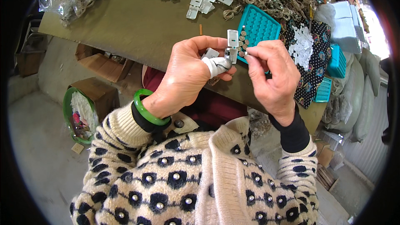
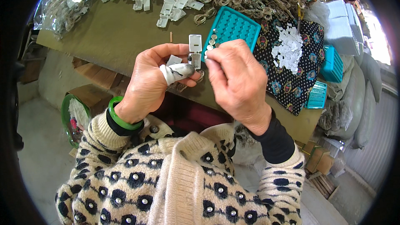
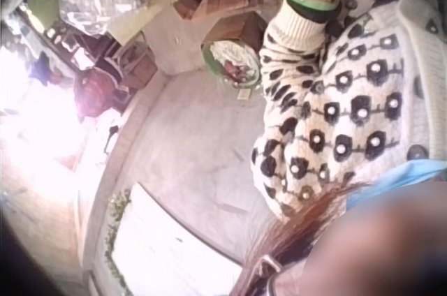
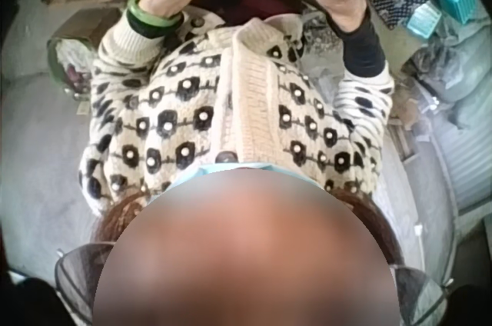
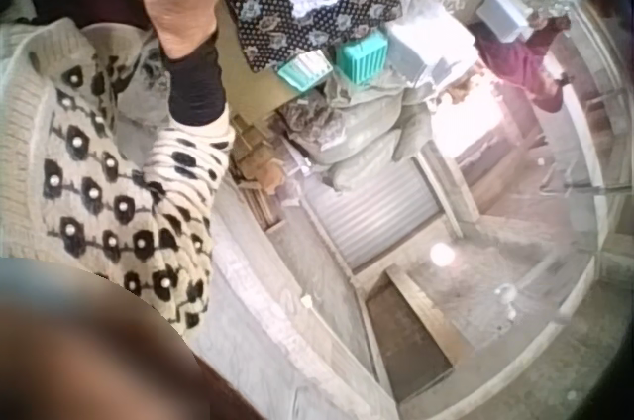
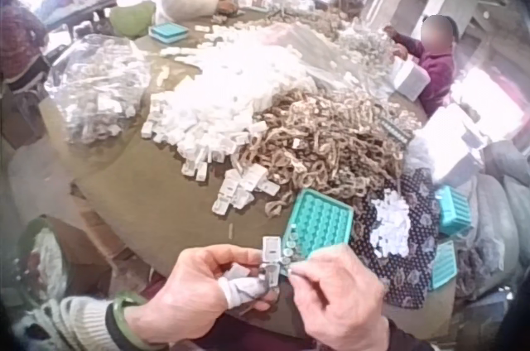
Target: The person repeatedly picks small metal discs from a blue tray and inserts them into white plastic housings with attached wires. They then place the assembled units onto the table. The process is repeated continuously throughout the clip.
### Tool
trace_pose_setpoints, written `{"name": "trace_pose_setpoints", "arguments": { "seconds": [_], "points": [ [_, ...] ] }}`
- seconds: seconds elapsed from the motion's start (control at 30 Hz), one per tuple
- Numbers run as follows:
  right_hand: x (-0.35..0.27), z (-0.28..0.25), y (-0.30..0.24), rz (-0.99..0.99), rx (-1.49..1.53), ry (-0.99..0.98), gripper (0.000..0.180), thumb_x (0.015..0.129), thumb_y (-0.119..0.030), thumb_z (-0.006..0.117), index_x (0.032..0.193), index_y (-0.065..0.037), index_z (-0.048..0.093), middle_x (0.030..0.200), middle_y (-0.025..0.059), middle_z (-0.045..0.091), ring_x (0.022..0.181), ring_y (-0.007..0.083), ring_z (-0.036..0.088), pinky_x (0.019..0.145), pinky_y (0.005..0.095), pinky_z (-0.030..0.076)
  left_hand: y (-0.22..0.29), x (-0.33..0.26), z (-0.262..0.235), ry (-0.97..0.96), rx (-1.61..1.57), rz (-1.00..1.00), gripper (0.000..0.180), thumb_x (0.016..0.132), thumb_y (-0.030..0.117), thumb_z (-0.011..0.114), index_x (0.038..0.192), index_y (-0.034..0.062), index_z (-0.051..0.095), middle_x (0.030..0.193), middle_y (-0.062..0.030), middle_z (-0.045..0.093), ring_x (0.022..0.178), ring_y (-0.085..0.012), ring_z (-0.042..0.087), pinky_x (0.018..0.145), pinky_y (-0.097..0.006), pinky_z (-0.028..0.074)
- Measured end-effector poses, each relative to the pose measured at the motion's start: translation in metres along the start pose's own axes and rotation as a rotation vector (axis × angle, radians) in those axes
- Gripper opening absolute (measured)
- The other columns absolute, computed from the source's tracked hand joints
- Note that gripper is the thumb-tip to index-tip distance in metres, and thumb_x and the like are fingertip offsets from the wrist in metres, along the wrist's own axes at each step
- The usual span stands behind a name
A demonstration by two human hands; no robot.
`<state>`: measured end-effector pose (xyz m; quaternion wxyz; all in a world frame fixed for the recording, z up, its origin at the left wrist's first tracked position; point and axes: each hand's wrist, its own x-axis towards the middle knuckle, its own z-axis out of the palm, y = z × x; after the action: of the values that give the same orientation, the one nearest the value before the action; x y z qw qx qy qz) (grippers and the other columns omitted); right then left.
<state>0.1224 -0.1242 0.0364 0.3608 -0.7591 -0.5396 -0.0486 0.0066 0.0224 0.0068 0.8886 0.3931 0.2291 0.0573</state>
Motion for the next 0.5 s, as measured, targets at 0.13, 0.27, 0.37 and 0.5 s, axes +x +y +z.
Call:
{"name": "trace_pose_setpoints", "arguments": {
  "seconds": [0.13, 0.27, 0.37, 0.5],
  "points": [
    [0.000, 0.011, -0.011, -0.158, -0.155, -0.017, 0.028, 0.073, 0.010, 0.072, 0.099, 0.001, 0.065, 0.089, 0.0129, 0.060, 0.071, 0.0256, 0.061, 0.060, 0.0332, 0.052, -0.001, -0.003, 0.001, -0.012, 0.059, 0.040, 0.030, 0.085, -0.002, 0.068, 0.114, -0.0094, 0.060, 0.097, -0.0134, 0.066, 0.080, -0.0229, 0.071, 0.067, -0.030, 0.061],
    [-0.004, 0.009, -0.019, -0.100, -0.079, -0.070, 0.028, 0.076, 0.012, 0.068, 0.102, 0.003, 0.065, 0.091, 0.0131, 0.061, 0.074, 0.0259, 0.063, 0.064, 0.0329, 0.053, 0.000, -0.007, -0.001, -0.024, -0.007, 0.026, 0.030, 0.085, -0.003, 0.068, 0.113, -0.0091, 0.060, 0.098, -0.0140, 0.066, 0.080, -0.0228, 0.071, 0.068, -0.030, 0.061],
    [-0.004, 0.005, -0.020, 0.001, 0.018, -0.018, 0.027, 0.078, 0.013, 0.067, 0.102, 0.001, 0.066, 0.088, 0.0124, 0.063, 0.076, 0.0238, 0.064, 0.066, 0.0311, 0.052, 0.000, -0.010, 0.000, -0.019, -0.032, 0.027, 0.031, 0.085, -0.003, 0.068, 0.114, -0.0091, 0.060, 0.099, -0.0147, 0.065, 0.080, -0.0230, 0.071, 0.068, -0.031, 0.061],
    [-0.002, 0.008, -0.021, 0.029, 0.050, 0.045, 0.023, 0.078, 0.012, 0.068, 0.098, 0.001, 0.066, 0.087, 0.0116, 0.064, 0.076, 0.0225, 0.064, 0.068, 0.0297, 0.052, -0.001, -0.012, 0.000, -0.042, -0.017, 0.031, 0.032, 0.085, -0.002, 0.068, 0.114, -0.0090, 0.059, 0.100, -0.0151, 0.065, 0.081, -0.0233, 0.071, 0.069, -0.031, 0.061]
  ]
}}
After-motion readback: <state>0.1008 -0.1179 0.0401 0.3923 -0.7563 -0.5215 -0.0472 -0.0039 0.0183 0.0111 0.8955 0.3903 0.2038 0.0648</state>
